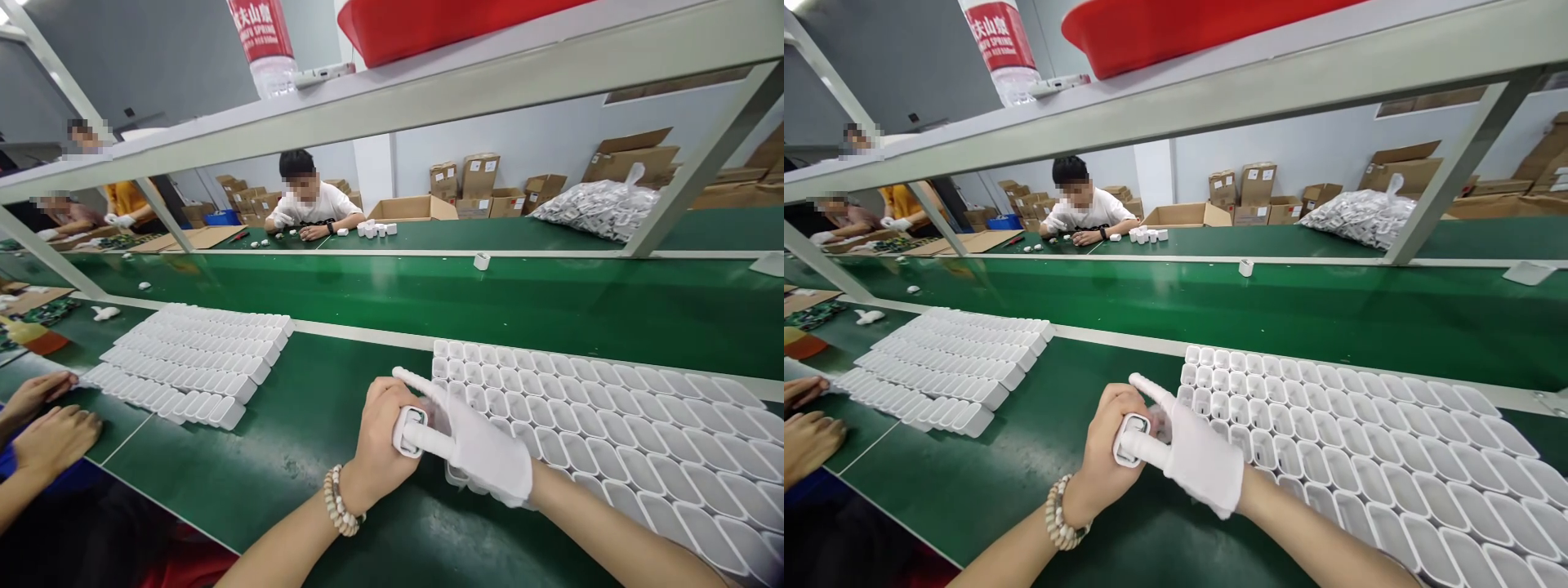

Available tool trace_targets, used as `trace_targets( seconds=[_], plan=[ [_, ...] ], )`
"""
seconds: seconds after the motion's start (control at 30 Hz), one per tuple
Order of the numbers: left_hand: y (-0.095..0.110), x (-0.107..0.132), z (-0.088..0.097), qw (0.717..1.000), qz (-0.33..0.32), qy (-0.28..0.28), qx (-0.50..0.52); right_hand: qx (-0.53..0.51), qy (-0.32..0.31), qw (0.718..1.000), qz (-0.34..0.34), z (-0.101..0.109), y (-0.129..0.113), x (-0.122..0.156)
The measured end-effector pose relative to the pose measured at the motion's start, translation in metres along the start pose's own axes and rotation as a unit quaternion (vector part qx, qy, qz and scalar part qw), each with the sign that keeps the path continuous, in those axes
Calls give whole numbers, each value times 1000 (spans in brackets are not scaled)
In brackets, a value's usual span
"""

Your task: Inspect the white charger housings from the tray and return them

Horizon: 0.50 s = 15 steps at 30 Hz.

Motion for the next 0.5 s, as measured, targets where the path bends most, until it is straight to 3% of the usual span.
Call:
trace_targets(
  seconds=[0.13,0.27,0.5],
  plan=[
    [0,2,-2,999,22,-2,36,-46,21,998,29,-6,-9,4],
    [-1,1,1,995,61,7,73,-30,1,1000,-8,-8,-20,5],
    [1,-1,1,995,64,-3,70,-35,33,999,-5,12,-27,7]
  ],
)
Point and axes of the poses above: each hand's wrist, its own x-axis away from the middle knuckle, its own z-axis out of the back of the hand, y = z × x, the point moved 7 cm from there along -x, towards the middle knuckle, and after that the axes turned 10 degrees about y, right-handed, at the moved point
